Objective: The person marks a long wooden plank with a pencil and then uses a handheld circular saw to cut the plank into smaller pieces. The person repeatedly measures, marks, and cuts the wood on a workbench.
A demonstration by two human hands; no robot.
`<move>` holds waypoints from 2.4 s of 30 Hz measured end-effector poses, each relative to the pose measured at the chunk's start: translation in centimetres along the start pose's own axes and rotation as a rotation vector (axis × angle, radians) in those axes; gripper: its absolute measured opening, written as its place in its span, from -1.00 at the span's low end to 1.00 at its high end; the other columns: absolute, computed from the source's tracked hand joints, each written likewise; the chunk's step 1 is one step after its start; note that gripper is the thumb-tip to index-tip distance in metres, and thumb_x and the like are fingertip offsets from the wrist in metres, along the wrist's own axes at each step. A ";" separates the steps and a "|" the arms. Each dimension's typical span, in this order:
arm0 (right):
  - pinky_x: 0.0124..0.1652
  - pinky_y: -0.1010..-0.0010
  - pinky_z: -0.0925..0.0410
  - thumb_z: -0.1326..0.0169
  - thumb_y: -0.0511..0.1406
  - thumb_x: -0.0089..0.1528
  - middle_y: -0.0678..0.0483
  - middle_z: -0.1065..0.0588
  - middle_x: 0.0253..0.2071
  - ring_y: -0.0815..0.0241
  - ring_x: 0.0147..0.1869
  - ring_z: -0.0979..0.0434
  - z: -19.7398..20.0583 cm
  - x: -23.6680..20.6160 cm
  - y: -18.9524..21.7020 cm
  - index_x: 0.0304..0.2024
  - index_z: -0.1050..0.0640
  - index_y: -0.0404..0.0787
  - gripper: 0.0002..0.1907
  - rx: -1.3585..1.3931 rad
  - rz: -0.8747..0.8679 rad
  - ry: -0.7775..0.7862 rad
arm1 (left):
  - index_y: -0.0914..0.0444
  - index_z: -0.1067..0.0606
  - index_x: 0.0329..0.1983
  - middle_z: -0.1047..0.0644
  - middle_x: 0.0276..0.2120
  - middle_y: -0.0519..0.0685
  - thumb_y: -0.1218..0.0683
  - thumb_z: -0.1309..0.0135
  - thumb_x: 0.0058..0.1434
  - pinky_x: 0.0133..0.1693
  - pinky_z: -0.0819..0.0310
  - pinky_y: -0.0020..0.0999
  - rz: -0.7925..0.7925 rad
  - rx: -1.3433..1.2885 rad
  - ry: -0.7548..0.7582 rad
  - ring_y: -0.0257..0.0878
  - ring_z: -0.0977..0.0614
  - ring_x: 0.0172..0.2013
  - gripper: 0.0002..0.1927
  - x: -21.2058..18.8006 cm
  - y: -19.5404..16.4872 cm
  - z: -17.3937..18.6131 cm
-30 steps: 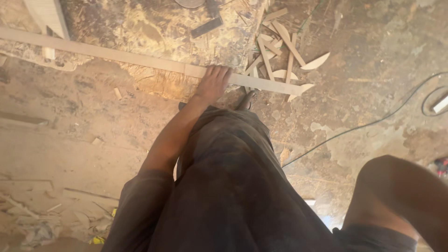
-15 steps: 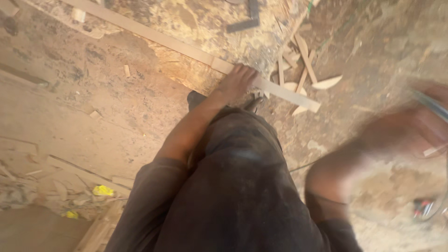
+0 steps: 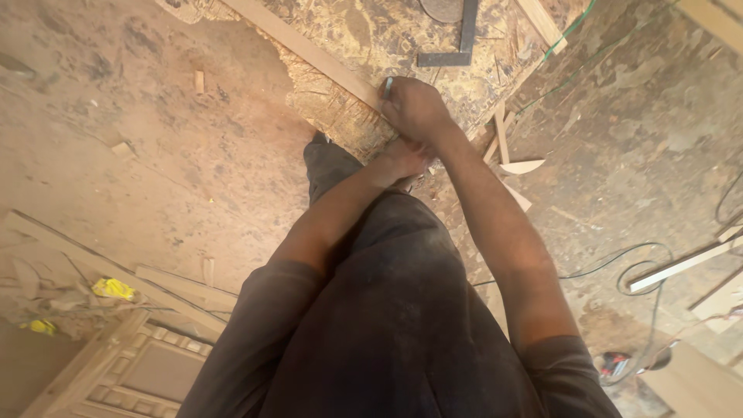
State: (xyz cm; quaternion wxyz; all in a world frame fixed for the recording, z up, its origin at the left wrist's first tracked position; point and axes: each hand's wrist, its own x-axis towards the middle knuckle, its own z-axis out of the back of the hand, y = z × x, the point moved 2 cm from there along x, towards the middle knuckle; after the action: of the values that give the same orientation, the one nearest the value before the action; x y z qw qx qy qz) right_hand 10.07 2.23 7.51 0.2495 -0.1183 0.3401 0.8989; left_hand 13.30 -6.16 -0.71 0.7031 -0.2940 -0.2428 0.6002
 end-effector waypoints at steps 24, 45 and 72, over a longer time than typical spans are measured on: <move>-0.08 0.16 -0.46 -0.11 -0.29 0.25 -0.11 -0.60 -0.21 -0.03 -0.14 -0.62 0.3 1.7 -0.1 -0.11 -0.59 -0.24 -0.79 -0.003 0.007 0.150 | 0.35 -0.30 0.49 -0.21 0.50 0.17 0.05 0.24 0.59 0.48 0.09 0.14 -0.144 0.595 0.170 0.05 -0.15 0.51 -0.52 0.3 0.0 0.2; -0.13 0.37 -0.49 0.02 -0.40 0.35 -0.06 -0.60 -0.19 0.15 -0.15 -0.64 2.5 -2.9 -6.7 -0.03 -0.55 -0.29 -0.81 0.375 -0.116 -0.396 | 0.37 -0.42 0.29 -0.48 0.13 0.09 0.07 0.09 0.41 0.21 -0.21 -0.04 -0.183 0.535 -0.067 -0.07 -0.43 0.16 -0.55 -0.3 -0.4 0.5; 0.32 -0.21 -0.08 -0.38 -0.22 0.17 0.01 -0.56 0.05 -0.05 0.21 -0.48 -6.7 -31.7 -24.3 0.08 -0.57 -0.15 -0.54 -0.203 -0.361 -0.612 | 0.29 -0.44 0.22 -0.45 0.19 0.10 0.09 -0.19 0.25 0.34 -0.14 -0.04 0.102 0.530 0.055 0.07 -0.41 0.24 -0.52 -10.5 14.1 17.3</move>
State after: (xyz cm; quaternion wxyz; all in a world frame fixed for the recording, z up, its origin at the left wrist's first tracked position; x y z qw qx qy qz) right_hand 50.08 1.71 1.29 0.4811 0.0736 0.1324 0.8635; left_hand -10.30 -12.95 1.69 0.7309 -0.1278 -0.0428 0.6691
